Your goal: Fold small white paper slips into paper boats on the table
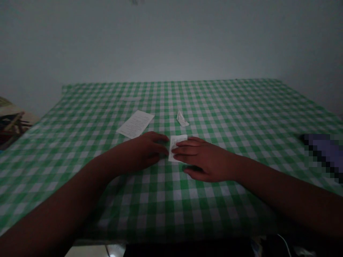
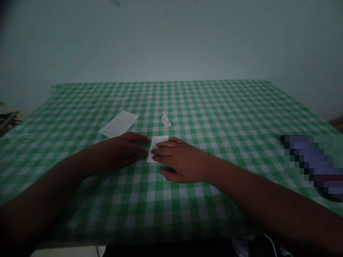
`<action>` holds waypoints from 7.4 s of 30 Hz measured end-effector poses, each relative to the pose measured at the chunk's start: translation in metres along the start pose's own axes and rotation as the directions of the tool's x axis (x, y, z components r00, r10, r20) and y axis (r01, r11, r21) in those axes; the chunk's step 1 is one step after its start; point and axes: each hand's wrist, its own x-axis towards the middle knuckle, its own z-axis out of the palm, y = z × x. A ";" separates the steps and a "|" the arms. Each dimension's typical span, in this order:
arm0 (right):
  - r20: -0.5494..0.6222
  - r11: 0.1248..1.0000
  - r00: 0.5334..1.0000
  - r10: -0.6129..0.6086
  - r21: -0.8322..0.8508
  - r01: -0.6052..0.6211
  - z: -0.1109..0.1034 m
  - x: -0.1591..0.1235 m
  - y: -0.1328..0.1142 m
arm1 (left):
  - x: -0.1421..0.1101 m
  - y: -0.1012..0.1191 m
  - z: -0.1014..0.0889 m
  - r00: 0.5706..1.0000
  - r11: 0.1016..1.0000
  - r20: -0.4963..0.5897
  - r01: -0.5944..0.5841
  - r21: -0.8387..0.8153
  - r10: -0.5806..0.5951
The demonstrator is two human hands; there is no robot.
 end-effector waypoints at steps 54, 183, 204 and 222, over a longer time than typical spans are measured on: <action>-0.011 0.999 1.000 0.013 0.031 -0.012 -0.013 -0.002 -0.004 | 0.019 0.013 0.016 0.975 0.989 -0.177 0.141 0.042 -0.132; 0.072 0.963 0.962 0.264 -0.064 -0.260 -0.019 0.001 -0.001 | 0.016 0.013 0.014 0.984 0.984 -0.177 0.062 0.165 -0.032; -0.089 0.812 0.817 0.569 -0.098 -0.576 -0.009 0.012 0.020 | 0.021 0.021 0.026 0.985 0.995 -0.142 -0.096 0.019 0.098; -0.022 0.883 0.886 0.464 -0.073 -0.464 -0.015 0.007 0.010 | 0.026 0.023 0.033 0.980 0.999 -0.201 -0.016 -0.043 0.007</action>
